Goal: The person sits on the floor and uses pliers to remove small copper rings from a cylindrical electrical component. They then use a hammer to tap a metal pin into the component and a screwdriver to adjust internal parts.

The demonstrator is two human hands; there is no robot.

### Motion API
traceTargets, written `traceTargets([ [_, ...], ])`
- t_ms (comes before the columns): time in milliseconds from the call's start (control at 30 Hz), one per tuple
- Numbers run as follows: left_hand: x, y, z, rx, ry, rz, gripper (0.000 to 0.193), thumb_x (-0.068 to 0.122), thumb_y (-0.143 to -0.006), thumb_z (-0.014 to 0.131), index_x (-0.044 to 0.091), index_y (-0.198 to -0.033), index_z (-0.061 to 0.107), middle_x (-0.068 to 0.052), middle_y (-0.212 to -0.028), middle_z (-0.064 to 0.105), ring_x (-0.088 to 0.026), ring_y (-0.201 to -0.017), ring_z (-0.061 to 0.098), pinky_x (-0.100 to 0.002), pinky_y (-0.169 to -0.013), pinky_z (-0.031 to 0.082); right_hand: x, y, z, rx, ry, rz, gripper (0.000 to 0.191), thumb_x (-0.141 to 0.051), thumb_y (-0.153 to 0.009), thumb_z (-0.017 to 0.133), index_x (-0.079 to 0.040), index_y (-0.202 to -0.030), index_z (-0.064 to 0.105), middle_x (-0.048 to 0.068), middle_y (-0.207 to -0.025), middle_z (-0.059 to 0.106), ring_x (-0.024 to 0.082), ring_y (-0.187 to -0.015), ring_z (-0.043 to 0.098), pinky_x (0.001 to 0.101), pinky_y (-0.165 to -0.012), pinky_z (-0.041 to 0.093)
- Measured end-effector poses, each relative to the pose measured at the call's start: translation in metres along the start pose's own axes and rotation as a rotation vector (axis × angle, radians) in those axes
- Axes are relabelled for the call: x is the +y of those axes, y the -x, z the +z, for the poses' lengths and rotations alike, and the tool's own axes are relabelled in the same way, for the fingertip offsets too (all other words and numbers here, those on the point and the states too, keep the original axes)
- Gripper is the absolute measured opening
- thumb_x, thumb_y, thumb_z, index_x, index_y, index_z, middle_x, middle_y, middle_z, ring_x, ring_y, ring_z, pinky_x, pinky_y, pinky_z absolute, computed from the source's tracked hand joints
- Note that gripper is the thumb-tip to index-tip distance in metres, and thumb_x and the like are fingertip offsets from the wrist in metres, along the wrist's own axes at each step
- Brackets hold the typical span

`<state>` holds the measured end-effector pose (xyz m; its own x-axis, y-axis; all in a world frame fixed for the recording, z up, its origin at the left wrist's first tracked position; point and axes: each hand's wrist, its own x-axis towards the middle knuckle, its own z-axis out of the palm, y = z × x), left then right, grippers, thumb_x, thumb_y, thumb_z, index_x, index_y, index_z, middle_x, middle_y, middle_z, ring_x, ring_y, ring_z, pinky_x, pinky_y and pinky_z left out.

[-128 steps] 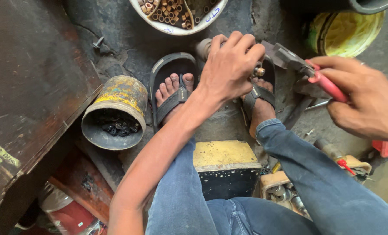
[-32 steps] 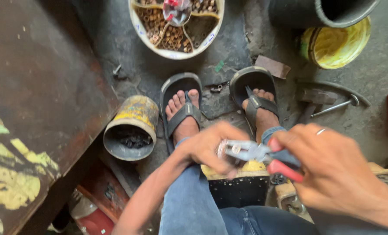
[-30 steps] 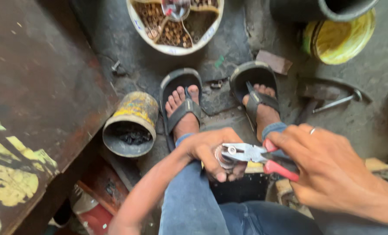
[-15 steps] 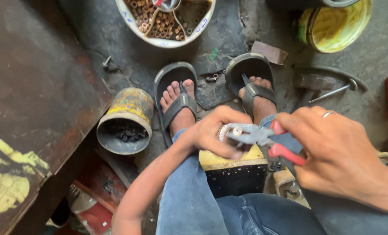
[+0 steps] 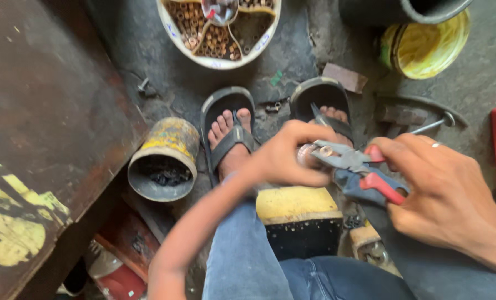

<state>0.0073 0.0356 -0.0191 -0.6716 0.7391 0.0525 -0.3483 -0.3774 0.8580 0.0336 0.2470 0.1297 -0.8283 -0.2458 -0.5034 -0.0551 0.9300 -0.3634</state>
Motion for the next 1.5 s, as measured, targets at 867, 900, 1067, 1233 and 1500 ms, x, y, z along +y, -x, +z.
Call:
traceTargets([
  [867, 0.008, -0.032, -0.015, -0.063, -0.236, -0.17, 0.025, 0.018, -0.068, 0.076, 0.007, -0.088, 0.067, -0.005, -0.078, 0.068, -0.019, -0.069, 0.065, -0.032, -0.066, 0.052, 0.013, -0.011, -0.001, 0.051, -0.053, 0.048, 0.049, -0.004, -0.06, 0.074, -0.008, -0.109, 0.066, 0.007, -0.09, 0.066, 0.031, -0.086, 0.066, 0.0416, -0.07, 0.05],
  [900, 0.006, -0.03, -0.009, 0.069, -0.404, -0.141, 0.028, 0.021, -0.066, 0.077, 0.008, -0.087, 0.066, -0.004, -0.075, 0.067, -0.019, -0.066, 0.066, -0.032, -0.064, 0.052, 0.013, -0.012, -0.001, 0.064, -0.048, 0.063, 0.048, -0.002, -0.062, 0.074, -0.007, -0.109, 0.066, 0.008, -0.091, 0.066, 0.032, -0.086, 0.066, 0.0419, -0.072, 0.05],
  [1067, -0.002, -0.042, 0.007, 0.448, -0.8, -0.063, 0.028, 0.026, -0.071, 0.078, 0.008, -0.088, 0.064, -0.01, -0.082, 0.067, -0.034, -0.078, 0.067, -0.043, -0.066, 0.05, 0.018, -0.022, 0.02, 0.162, -0.191, 0.138, 0.043, -0.002, -0.074, 0.073, -0.003, -0.116, 0.062, 0.014, -0.102, 0.066, 0.032, -0.091, 0.068, 0.0409, -0.079, 0.051],
  [1233, -0.015, -0.046, -0.028, 0.112, -0.595, -0.02, 0.033, 0.022, -0.064, 0.08, 0.005, -0.087, 0.064, -0.011, -0.078, 0.065, -0.029, -0.074, 0.065, -0.038, -0.066, 0.051, 0.033, -0.021, 0.024, 0.103, -0.126, 0.117, 0.054, 0.002, -0.062, 0.071, 0.0, -0.115, 0.064, 0.016, -0.097, 0.066, 0.036, -0.09, 0.067, 0.0412, -0.076, 0.052],
  [1500, -0.04, -0.059, -0.035, -0.358, 0.136, -0.146, 0.04, 0.016, -0.064, 0.071, 0.003, -0.101, 0.067, -0.014, -0.087, 0.066, -0.017, -0.073, 0.066, -0.036, -0.074, 0.053, 0.056, -0.028, 0.016, -0.014, -0.118, 0.049, 0.048, 0.0, -0.068, 0.074, -0.004, -0.116, 0.068, 0.011, -0.09, 0.067, 0.031, -0.085, 0.068, 0.0395, -0.072, 0.051],
])
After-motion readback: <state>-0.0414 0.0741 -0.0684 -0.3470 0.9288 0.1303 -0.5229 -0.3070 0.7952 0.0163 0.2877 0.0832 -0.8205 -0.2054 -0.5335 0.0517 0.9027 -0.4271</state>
